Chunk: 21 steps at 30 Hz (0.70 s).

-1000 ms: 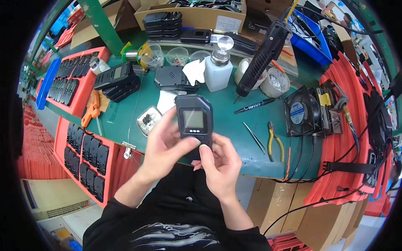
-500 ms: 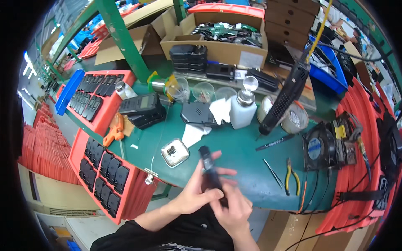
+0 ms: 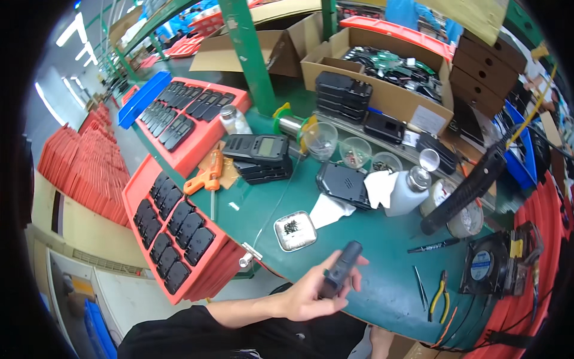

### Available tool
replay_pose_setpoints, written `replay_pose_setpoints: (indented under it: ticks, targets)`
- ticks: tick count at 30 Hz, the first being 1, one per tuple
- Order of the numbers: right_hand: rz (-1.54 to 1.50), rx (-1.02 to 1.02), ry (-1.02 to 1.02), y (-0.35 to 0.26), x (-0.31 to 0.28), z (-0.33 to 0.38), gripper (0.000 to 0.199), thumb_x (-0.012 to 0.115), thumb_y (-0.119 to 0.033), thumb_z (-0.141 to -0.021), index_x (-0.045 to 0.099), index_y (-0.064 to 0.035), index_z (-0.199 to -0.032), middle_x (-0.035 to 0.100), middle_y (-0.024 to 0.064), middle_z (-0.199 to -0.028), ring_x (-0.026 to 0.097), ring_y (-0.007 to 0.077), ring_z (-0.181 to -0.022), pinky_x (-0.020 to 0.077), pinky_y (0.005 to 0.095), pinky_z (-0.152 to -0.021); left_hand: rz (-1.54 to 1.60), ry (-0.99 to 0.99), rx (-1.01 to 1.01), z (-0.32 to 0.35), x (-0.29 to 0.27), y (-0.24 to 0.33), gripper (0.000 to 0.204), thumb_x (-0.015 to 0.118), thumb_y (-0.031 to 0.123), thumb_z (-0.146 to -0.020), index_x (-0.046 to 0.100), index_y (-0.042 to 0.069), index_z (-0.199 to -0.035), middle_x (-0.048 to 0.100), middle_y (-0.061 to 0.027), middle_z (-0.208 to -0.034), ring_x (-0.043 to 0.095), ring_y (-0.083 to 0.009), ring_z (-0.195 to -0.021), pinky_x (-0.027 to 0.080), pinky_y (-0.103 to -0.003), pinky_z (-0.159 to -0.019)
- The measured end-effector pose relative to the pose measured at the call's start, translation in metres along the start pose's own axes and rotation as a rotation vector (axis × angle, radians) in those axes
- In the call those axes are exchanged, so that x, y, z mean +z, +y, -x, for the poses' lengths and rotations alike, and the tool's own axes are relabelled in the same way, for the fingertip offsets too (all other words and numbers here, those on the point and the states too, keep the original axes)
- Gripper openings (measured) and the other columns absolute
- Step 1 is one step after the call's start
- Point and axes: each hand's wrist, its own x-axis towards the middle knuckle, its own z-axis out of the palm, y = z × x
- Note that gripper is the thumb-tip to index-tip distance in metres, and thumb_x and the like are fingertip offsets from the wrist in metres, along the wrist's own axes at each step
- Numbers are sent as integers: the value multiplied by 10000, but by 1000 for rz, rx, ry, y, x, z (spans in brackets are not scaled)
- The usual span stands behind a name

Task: Assembling components of a handheld electronic device and cleaning parts with a wipe at a factory workbench.

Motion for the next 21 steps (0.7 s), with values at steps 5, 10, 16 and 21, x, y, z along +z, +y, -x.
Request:
replay_pose_setpoints:
  ticks: [5, 10, 16, 21]
  targets:
    - [-316, 165, -43, 0, 19, -9, 189, 576, -193, -964, 668, -29, -977, 644, 94, -716, 624, 209, -629, 497, 366, -583, -4, -31, -20, 4, -2, 10, 639, 642, 61, -802, 354, -13, -1367, 588, -70, -989, 514, -157, -751, 437, -298, -686]
    - [-532, 238, 77, -7, 17, -7, 185, 574, -161, -951, 658, -15, -1030, 655, 91, -789, 622, 203, -667, 499, 359, -603, -23, -61, -16, 5, -7, 5, 700, 649, 20, -839, 332, 1, -1463, 563, -45, -1032, 524, -53, -770, 415, -185, -620]
    - [-793, 319, 293, -11, 16, -9, 213, 571, -122, -936, 645, 1, -1093, 668, 87, -875, 620, 195, -712, 500, 350, -626, -262, -11, 206, 1, 5, -7, 689, 693, 85, -844, 357, -25, -1434, 567, -75, -973, 535, -123, -803, 442, -251, -727]
    - [-959, 397, 540, -24, 20, -11, 255, 569, -89, -923, 634, 14, -1146, 680, 83, -947, 618, 189, -749, 502, 343, -646, -37, 32, -78, 0, -3, 2, 634, 712, 90, -843, 419, -28, -1392, 556, -81, -956, 546, -146, -843, 466, -276, -772]
